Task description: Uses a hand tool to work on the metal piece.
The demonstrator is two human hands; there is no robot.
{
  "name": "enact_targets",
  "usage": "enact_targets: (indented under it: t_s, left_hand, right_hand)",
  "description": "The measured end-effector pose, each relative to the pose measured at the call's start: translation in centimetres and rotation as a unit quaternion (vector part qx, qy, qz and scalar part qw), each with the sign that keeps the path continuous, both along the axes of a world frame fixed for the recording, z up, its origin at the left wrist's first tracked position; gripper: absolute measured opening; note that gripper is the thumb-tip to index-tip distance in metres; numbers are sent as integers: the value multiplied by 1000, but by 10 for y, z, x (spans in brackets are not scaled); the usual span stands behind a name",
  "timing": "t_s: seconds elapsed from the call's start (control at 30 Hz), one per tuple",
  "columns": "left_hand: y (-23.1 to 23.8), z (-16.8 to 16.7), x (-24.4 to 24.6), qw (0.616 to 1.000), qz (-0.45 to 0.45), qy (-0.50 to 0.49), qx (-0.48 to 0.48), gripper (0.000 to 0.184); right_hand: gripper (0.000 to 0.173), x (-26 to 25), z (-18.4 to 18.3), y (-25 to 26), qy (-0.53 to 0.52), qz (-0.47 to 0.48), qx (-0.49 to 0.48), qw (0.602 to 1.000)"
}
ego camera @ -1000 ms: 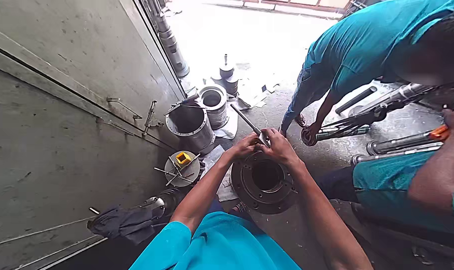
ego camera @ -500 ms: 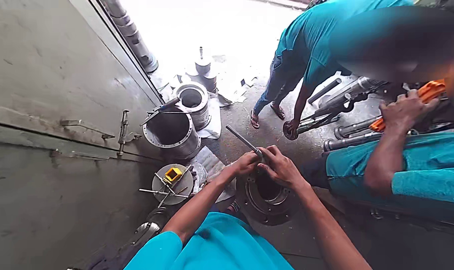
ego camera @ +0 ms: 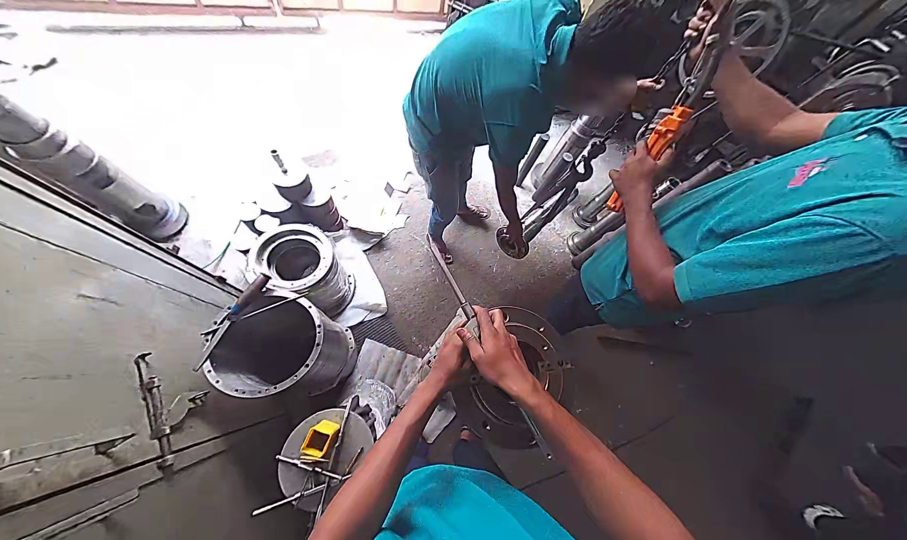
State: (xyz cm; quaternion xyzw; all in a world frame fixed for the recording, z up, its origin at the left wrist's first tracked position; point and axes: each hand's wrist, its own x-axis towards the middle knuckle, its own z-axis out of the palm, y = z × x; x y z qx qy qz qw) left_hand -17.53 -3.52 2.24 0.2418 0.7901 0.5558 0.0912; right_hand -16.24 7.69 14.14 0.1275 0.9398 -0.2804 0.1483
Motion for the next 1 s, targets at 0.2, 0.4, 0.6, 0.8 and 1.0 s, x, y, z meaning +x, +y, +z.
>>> enact_targets:
  t_s: [0.2,0.4,0.6,0.8,1.0]
  left_hand:
    - [1,4,1,1000,12,3,-2,46]
    - [4,1,-6,998,7,43,42,33]
    - [5,3,-7,998,3,20,62,39]
    - [-19,-3,23,971,-3,-192,144,68]
    - [-10,-36,8,954,63,-233,176,52]
  right_hand:
    - [62,-3,6,-9,-16,-57,-10,998]
    - [61,-20,14,0,-58,-10,2,998]
    - [62,-3,-5,-16,65,-249,-161,953]
    - [74,11,-16,-45,175,-322,-247,897]
    - [54,14,-10,-13,228,-56,-24,972]
